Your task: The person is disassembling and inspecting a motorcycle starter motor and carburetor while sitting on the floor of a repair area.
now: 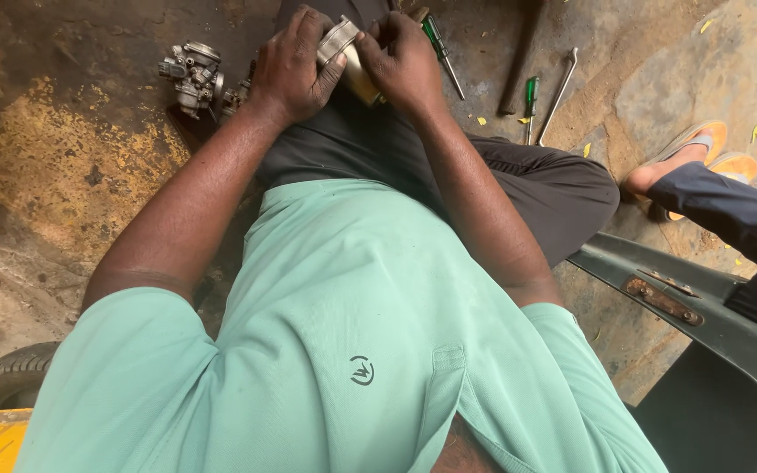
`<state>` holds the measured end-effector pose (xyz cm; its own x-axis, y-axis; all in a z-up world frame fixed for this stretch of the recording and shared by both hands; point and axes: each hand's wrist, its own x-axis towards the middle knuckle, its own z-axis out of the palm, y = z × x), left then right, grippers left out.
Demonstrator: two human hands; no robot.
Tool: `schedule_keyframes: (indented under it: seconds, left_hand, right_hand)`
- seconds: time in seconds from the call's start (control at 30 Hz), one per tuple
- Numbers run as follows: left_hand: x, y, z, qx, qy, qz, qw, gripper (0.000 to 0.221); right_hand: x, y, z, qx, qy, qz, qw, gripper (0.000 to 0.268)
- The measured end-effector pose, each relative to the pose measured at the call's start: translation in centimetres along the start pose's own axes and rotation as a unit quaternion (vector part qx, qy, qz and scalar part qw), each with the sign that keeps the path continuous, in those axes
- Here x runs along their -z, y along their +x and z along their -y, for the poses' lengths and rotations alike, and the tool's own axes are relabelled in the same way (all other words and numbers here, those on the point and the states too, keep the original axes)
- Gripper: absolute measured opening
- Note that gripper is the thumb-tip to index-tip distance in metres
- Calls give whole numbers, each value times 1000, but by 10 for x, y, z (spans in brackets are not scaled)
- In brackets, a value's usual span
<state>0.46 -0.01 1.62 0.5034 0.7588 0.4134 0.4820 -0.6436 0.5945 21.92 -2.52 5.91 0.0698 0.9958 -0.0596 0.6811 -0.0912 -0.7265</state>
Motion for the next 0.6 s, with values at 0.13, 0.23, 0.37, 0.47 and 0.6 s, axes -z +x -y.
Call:
schedule_keyframes:
  seconds: [0.13,0.23,0.37,0.47,0.6]
  left_hand:
    - [-3,0,1,2,-3,5,1000,33]
    - [1,2,-5,11,-2,-1,1000,37]
    - [-7,-2,6,46,-23,35,998,38]
    - [-10,-8,10,12,-5,33,999,43]
    - [1,-6,3,15,-60,30,998,36]
  right_hand:
    - [2,1,3,-38,13,20,999,34]
    - [6,1,4,-14,8,4,1000,35]
    - [5,4,1,10,10,-11,1000,35]
    - [-1,2,-9,3,33,-21,999,32]
    - [-20,1,-18,-3,32,-26,999,33]
